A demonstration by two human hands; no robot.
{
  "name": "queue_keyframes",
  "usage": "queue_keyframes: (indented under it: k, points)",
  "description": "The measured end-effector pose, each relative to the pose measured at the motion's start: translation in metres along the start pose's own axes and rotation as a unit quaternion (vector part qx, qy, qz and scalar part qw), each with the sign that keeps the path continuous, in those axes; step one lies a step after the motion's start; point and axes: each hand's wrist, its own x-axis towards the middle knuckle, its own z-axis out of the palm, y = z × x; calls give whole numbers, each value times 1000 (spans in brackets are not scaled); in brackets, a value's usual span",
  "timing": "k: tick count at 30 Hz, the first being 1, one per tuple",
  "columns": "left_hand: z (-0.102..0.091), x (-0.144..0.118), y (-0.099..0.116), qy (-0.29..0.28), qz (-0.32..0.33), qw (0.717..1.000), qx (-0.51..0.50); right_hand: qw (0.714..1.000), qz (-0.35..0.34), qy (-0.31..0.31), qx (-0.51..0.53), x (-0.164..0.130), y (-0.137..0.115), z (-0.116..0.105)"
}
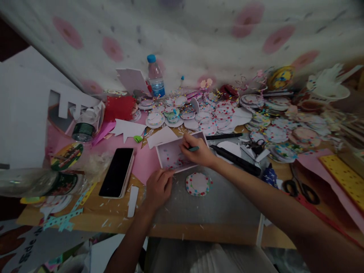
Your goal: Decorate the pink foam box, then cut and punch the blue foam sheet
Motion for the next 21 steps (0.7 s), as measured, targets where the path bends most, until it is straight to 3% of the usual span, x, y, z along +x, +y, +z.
queue_keyframes:
  k: [21]
  points:
    - [-1,1,1,0,-1,1000,15,1000,1,9,-1,-1,4,1]
